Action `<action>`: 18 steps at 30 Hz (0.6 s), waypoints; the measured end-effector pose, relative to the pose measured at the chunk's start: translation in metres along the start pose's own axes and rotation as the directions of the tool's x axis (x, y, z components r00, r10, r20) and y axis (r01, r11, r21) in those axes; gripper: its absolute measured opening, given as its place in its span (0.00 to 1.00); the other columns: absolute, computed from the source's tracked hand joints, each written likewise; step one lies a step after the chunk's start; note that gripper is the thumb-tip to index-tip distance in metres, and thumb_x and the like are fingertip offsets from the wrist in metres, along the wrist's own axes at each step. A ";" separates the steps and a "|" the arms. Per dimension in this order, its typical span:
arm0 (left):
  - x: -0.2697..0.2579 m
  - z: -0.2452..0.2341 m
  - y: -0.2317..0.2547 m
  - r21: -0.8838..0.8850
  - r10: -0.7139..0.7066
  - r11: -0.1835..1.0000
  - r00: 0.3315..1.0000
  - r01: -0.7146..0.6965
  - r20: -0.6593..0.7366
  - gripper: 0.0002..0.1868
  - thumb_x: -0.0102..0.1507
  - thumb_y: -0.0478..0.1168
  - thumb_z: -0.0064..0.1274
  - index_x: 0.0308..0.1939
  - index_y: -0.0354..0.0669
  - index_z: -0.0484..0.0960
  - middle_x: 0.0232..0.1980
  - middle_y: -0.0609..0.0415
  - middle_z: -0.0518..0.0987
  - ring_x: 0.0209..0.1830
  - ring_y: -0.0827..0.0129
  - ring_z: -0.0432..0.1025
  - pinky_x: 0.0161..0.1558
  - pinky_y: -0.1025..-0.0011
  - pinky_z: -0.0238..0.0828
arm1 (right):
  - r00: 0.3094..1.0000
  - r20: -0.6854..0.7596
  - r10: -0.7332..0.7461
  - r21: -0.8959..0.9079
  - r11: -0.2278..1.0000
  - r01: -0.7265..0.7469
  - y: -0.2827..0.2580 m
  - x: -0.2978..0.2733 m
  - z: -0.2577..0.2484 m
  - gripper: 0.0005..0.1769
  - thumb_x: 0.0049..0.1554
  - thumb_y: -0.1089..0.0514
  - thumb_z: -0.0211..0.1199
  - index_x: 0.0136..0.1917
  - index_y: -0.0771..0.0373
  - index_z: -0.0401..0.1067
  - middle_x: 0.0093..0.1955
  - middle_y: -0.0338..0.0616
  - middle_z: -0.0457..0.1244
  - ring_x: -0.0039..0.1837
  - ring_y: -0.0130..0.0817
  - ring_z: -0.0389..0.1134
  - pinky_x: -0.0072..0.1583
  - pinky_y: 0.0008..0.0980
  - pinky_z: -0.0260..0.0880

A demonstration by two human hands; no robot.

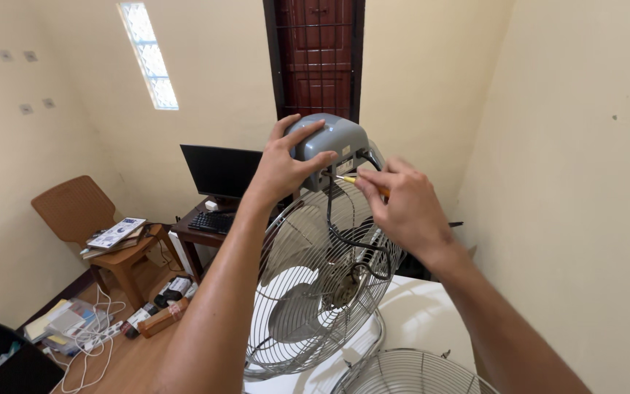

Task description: The person disassembles an electric fan by removing the front grille, wiping the blades with a cloth, and using a screwdriver to loosen screws on the motor housing. The person then removes the rear grille and continues to adjust the motor housing.

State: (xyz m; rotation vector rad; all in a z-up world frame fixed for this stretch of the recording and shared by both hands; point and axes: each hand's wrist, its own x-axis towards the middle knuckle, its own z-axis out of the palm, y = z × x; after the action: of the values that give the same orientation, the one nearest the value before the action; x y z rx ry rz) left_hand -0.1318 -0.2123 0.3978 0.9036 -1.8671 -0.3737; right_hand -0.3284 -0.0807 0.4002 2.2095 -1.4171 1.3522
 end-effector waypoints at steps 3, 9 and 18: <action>-0.001 -0.003 0.002 -0.054 -0.078 0.995 0.997 0.079 0.027 0.36 0.50 0.59 0.66 0.62 0.61 0.80 0.77 0.47 0.59 0.66 0.49 0.71 0.51 0.56 0.80 | 0.995 -0.050 -0.085 -0.032 0.996 0.083 -0.001 -0.001 -0.002 0.16 0.55 0.51 0.68 0.54 0.57 0.84 0.39 0.51 0.65 0.40 0.38 0.67 0.46 0.36 0.68; -0.005 -0.003 0.000 0.123 0.098 0.987 0.994 -0.105 0.057 0.40 0.53 0.55 0.68 0.69 0.61 0.76 0.79 0.41 0.52 0.75 0.35 0.54 0.67 0.43 0.63 | 0.828 0.289 0.479 0.053 0.856 -0.514 0.001 0.004 -0.002 0.21 0.66 0.43 0.61 0.52 0.63 0.82 0.37 0.46 0.70 0.40 0.32 0.71 0.46 0.33 0.70; -0.007 0.001 0.005 0.290 0.052 0.951 0.980 -0.107 0.190 0.44 0.44 0.44 0.63 0.66 0.81 0.75 0.81 0.48 0.48 0.76 0.29 0.43 0.67 0.36 0.60 | 0.994 0.031 0.105 0.146 0.983 -0.108 0.012 -0.002 0.000 0.19 0.63 0.49 0.64 0.55 0.68 0.81 0.42 0.51 0.69 0.41 0.36 0.72 0.45 0.36 0.71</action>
State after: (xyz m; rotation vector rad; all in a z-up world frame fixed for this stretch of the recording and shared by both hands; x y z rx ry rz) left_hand -0.1329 -0.2041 0.3957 1.0189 -2.1603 -0.1258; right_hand -0.3386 -0.0858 0.3953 2.2763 -1.5092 1.5170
